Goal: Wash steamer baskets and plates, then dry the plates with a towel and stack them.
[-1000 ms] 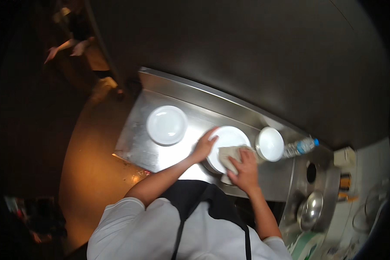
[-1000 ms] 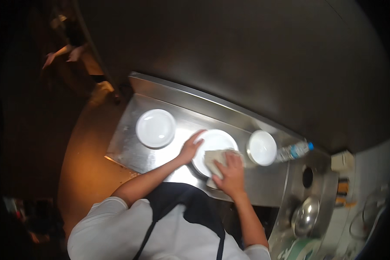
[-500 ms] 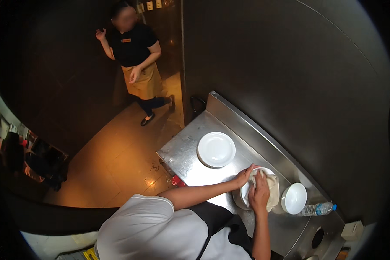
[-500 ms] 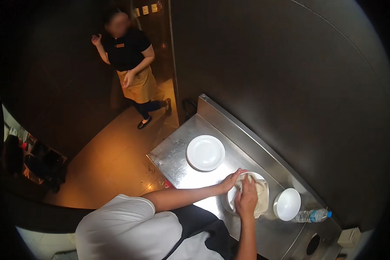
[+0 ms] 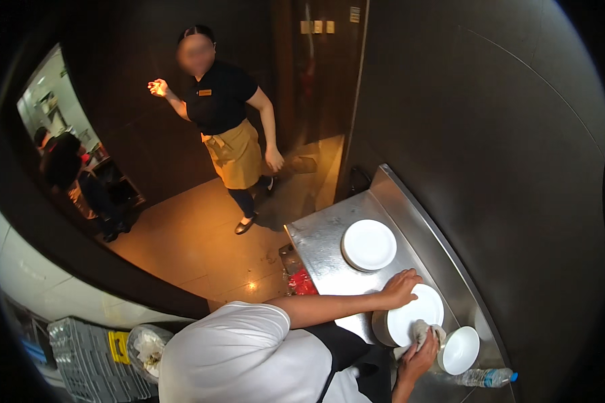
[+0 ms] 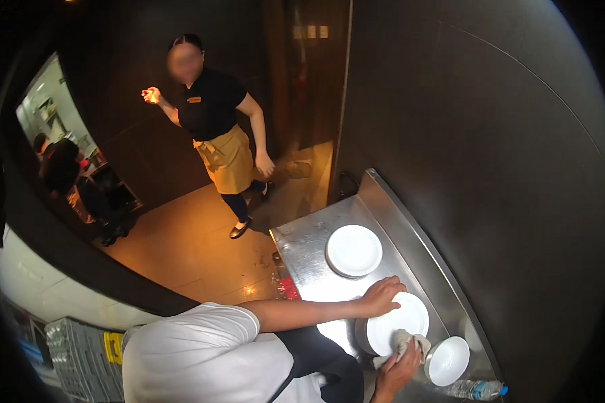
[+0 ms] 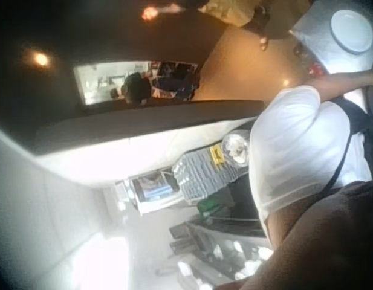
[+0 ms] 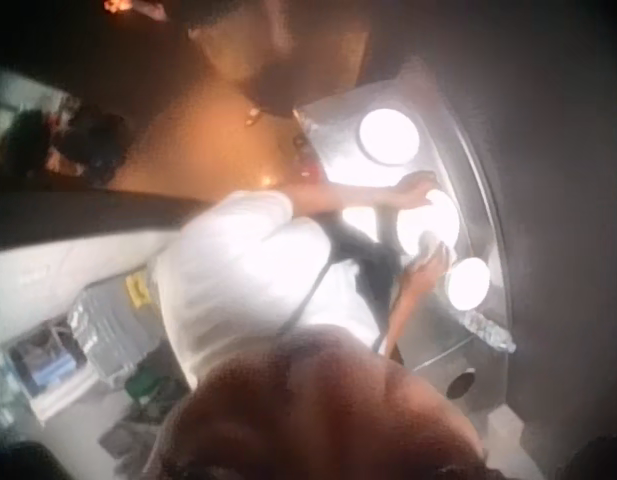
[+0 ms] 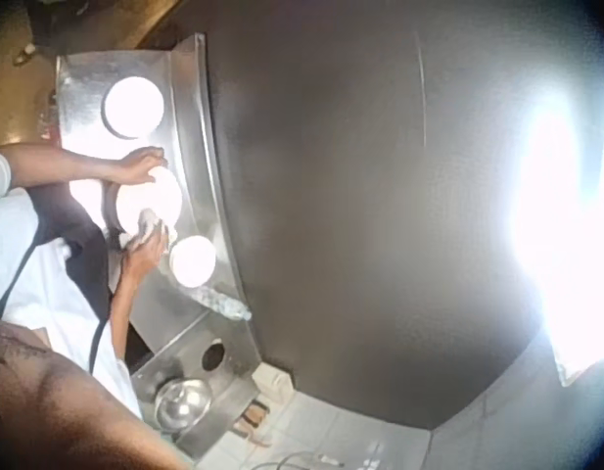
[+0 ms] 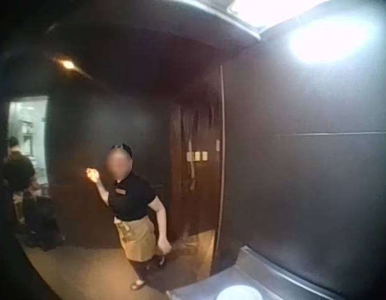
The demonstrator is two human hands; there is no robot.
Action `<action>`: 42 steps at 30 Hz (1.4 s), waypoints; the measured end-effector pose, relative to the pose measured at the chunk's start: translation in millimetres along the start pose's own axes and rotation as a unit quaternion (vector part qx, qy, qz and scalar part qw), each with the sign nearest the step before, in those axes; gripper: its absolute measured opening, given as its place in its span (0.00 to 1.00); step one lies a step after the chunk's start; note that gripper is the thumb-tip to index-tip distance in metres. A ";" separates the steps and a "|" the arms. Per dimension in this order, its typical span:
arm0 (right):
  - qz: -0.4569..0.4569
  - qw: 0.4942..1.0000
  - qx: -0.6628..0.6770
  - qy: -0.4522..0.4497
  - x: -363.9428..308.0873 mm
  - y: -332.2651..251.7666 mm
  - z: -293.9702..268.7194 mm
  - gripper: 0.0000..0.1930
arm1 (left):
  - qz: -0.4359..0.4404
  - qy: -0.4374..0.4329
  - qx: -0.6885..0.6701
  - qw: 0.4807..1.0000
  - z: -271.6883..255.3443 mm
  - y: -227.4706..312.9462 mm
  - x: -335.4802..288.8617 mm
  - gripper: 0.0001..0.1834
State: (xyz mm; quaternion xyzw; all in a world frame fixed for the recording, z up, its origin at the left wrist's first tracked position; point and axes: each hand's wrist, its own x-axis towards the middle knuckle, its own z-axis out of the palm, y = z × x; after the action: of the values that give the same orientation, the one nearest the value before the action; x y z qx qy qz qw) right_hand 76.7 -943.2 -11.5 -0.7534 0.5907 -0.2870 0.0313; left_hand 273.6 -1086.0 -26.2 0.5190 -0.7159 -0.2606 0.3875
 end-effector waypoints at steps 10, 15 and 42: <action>0.075 0.978 0.126 0.148 -2.5 20.3 21.4 0.25 | -0.074 -0.001 -0.133 0.988 -12.7 42.1 -4.9 0.18; 0.218 0.856 0.417 0.212 -3.3 66.8 8.9 0.24 | -0.030 0.006 -0.240 0.970 -10.3 25.3 -26.4 0.18; 0.369 0.604 0.681 -0.187 11.0 -24.0 -16.8 0.32 | 0.046 0.129 -0.162 0.977 -65.2 49.4 -78.5 0.32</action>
State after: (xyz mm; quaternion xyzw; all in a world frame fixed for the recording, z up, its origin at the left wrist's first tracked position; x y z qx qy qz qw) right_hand 91.2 -941.1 16.1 -0.2697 0.4330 -0.4233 0.7488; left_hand 313.4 -993.8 26.6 0.4451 -0.6314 -0.2854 0.5672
